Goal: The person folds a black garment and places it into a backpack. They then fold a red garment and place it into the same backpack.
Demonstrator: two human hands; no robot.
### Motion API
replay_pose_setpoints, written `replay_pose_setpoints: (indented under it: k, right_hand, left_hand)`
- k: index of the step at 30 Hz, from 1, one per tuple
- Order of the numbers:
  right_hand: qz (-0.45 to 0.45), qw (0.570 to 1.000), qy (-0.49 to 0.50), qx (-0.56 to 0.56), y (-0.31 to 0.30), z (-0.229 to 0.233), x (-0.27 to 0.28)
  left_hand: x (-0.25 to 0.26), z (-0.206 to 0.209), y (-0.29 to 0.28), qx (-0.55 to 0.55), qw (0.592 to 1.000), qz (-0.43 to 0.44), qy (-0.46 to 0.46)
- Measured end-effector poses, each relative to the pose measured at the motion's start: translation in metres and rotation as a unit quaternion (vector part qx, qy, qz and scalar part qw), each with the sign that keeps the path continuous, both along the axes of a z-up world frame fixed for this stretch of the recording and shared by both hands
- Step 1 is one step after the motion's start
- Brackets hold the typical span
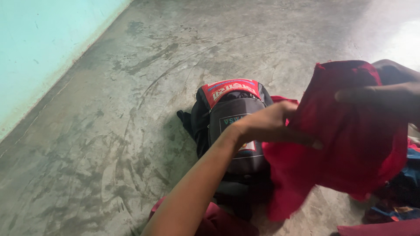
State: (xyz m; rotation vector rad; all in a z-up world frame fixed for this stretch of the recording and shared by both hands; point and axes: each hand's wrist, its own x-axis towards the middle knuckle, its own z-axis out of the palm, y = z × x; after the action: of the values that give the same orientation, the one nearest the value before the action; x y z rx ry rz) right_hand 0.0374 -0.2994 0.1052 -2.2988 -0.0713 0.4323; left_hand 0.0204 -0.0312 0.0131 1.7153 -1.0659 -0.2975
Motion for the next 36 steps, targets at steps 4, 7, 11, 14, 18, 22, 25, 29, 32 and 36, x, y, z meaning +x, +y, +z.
replay_pose_setpoints:
  k: [4,7,11,14,18,22,25,29,32,36]
  right_hand:
    - [0.056,0.994,-0.058,0.070,-0.015,-0.015,0.037]
    - [0.105,0.981,-0.119,0.113,-0.021,-0.021,0.057]
    - [0.035,0.978,-0.149,0.139,0.011,-0.010,0.047]
    - [0.011,0.985,-0.125,0.120,0.032,0.016,0.036]
    - [0.016,0.957,-0.288,0.009,0.043,0.035,0.040]
    - [0.048,0.885,-0.460,-0.056,0.031,0.033,0.052]
    - [0.009,0.823,-0.566,-0.055,0.019,0.037,0.073]
    - [0.011,0.676,-0.732,-0.079,-0.011,0.055,0.113]
    - [0.045,0.743,-0.666,0.049,-0.043,0.065,0.137]
    - [0.012,0.808,-0.556,0.195,-0.067,0.078,0.153]
  left_hand:
    - [0.008,-0.020,0.017,-0.034,0.998,0.007,0.052]
    - [0.013,-0.028,0.032,-0.114,0.980,0.055,0.151]
    - [0.016,-0.020,0.035,-0.228,0.946,0.157,0.168]
    - [0.010,0.008,0.052,-0.077,0.967,0.229,0.086]
    - [0.015,0.049,0.066,0.148,0.961,0.234,0.008]
    - [0.017,0.061,0.070,0.067,0.972,0.157,0.161]
    - [0.028,0.061,0.067,0.077,0.973,0.119,0.180]
    - [0.055,0.051,0.058,0.099,0.951,0.257,0.140]
    - [0.080,0.069,0.067,0.040,0.952,0.302,-0.036]
    - [0.096,0.122,0.073,-0.028,0.933,0.358,0.017]
